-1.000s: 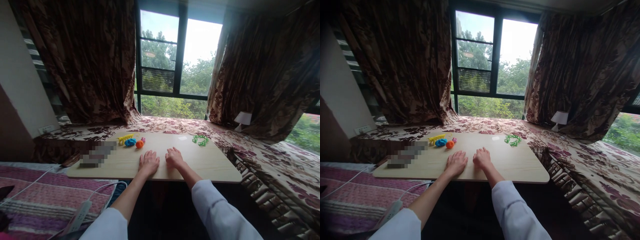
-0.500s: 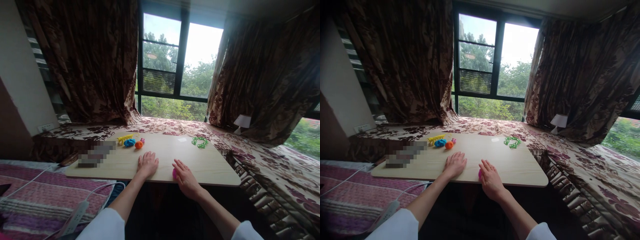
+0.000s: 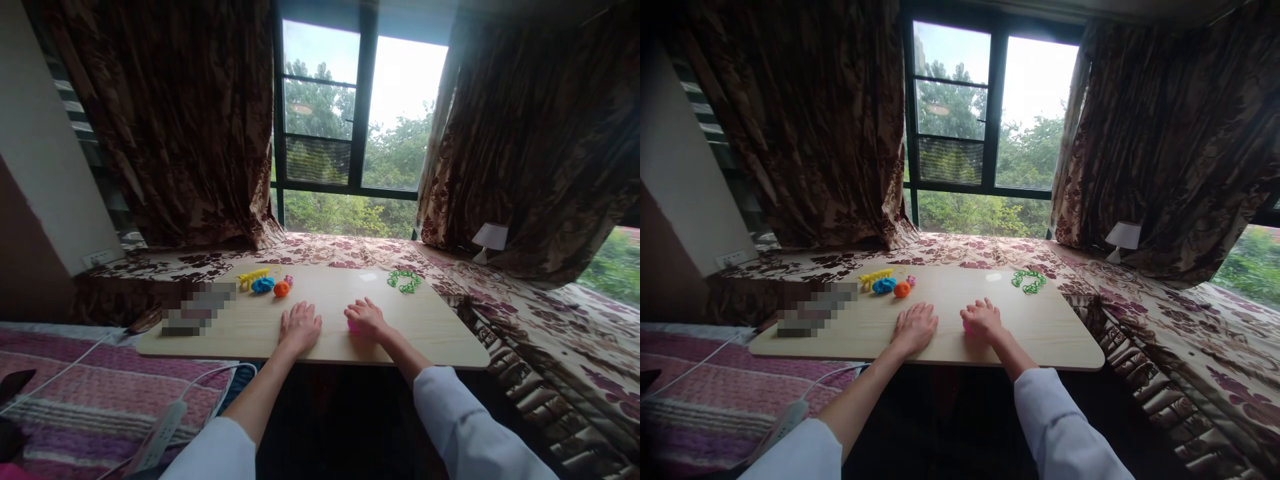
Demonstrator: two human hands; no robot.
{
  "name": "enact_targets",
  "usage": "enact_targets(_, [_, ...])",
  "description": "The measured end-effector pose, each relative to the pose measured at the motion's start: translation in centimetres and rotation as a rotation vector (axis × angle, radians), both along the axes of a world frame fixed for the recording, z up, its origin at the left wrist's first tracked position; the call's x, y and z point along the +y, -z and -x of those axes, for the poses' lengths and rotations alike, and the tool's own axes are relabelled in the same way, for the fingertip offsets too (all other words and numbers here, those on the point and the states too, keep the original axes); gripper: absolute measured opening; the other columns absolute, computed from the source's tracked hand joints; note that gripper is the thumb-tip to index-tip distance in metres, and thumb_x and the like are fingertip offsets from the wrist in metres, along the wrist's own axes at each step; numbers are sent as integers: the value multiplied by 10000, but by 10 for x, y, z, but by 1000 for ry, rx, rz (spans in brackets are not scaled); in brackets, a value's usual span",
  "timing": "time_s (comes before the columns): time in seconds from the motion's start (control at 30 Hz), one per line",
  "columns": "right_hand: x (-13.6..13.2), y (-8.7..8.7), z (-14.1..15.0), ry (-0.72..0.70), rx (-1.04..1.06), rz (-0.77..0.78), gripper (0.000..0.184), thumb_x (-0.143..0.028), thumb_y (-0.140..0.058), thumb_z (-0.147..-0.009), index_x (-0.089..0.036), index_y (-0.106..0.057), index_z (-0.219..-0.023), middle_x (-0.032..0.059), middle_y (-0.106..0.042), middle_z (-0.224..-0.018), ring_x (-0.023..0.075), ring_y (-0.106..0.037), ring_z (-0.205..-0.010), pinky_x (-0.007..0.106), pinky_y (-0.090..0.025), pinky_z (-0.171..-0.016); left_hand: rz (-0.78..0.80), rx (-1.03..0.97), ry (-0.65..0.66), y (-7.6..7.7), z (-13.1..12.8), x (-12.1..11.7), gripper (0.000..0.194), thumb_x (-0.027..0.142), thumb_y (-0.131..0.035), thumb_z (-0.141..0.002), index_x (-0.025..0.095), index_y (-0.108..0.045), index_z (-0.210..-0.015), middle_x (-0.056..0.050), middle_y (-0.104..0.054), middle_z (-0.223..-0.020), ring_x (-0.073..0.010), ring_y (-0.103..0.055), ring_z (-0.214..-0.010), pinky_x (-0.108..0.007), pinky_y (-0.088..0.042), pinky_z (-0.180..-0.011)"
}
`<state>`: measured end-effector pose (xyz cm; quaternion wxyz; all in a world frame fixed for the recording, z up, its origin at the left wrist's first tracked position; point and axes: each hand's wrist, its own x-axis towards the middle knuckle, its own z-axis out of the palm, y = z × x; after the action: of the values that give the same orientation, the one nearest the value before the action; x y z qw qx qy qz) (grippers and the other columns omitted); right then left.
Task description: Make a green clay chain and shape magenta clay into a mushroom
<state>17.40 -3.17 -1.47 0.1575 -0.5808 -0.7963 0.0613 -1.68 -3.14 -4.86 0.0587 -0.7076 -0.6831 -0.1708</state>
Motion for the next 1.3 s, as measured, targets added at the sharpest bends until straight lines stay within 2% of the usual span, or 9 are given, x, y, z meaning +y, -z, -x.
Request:
enact_targets(0.13, [-37,14,-21,-93,47,-49,430,-347,-315,-893,-227,-398,-1297,42,-390,-1363,224,-206,-1307,440,-232,-1020,-9,-13,4,2,1,1,422,408,-285,-849,220,-460,-1184,-85,-409,-1337,-226,-292,-1247,-436,-172,-1024])
enact_targets(0.3, [-79,25,-3,-228,65,-185,471,-223,-338,-863,-190,-338,-1332,26,-258,-1431,208,-144,-1323,398,-221,-1037,-1,-6,3,3,0,0,432,399,-266,-859,211,-428,-1213,-90,-392,-1349,-228,-280,-1254,-452,-159,-1023])
enact_targets(0.4, [-74,22,21,-218,18,-220,439,-211,-375,-836,-169,-424,-1270,49,-313,-1405,233,-131,-1322,418,-194,-1036,5,7,10,2,-1,0,432,398,-263,-860,208,-431,-1210,-96,-390,-1350,-238,-284,-1253,-459,-175,-1014])
enact_targets(0.53, [-37,13,45,-103,-3,-144,363,-270,-363,-862,-180,-502,-1185,62,-453,-1310,226,-194,-1301,436,-129,-1043,7,20,9,2,-1,2,443,404,-262,-857,204,-431,-1214,-104,-392,-1347,-242,-294,-1246,-457,-190,-1009])
enact_targets(0.73, [8,8,33,-26,16,-49,361,-329,-371,-864,-146,-577,-1098,106,-488,-1270,239,-294,-1260,393,-237,-998,3,26,15,2,0,2,445,416,-255,-857,212,-439,-1207,-93,-398,-1344,-233,-291,-1245,-450,-191,-1009])
enact_targets(0.83, [-2,12,16,-23,18,-40,393,-359,-366,-868,-188,-521,-1186,82,-373,-1369,243,-253,-1284,412,-231,-1002,-3,19,15,2,1,1,444,416,-260,-857,211,-438,-1207,-92,-400,-1343,-235,-292,-1244,-453,-189,-1008])
enact_targets(1.03, [-62,24,-3,-96,72,-191,443,-292,-265,-908,-228,-310,-1343,14,-302,-1412,178,-185,-1314,389,-164,-1049,-13,2,5,1,0,-1,433,409,-278,-854,216,-440,-1206,-90,-400,-1345,-231,-289,-1251,-448,-173,-1016])
enact_targets(1.17, [-88,27,12,-163,56,-280,460,-186,-330,-853,-222,-366,-1310,-13,-270,-1426,191,-92,-1334,381,-143,-1054,-5,3,0,2,0,-1,435,405,-270,-857,213,-435,-1210,-92,-390,-1354,-233,-279,-1259,-450,-165,-1018])
enact_targets(1.3, [-77,21,42,-170,25,-269,431,-178,-383,-815,-214,-452,-1239,6,-413,-1346,216,-114,-1324,402,-87,-1055,13,11,2,3,0,1,451,407,-266,-853,200,-426,-1220,-102,-389,-1355,-244,-284,-1254,-467,-181,-1008])
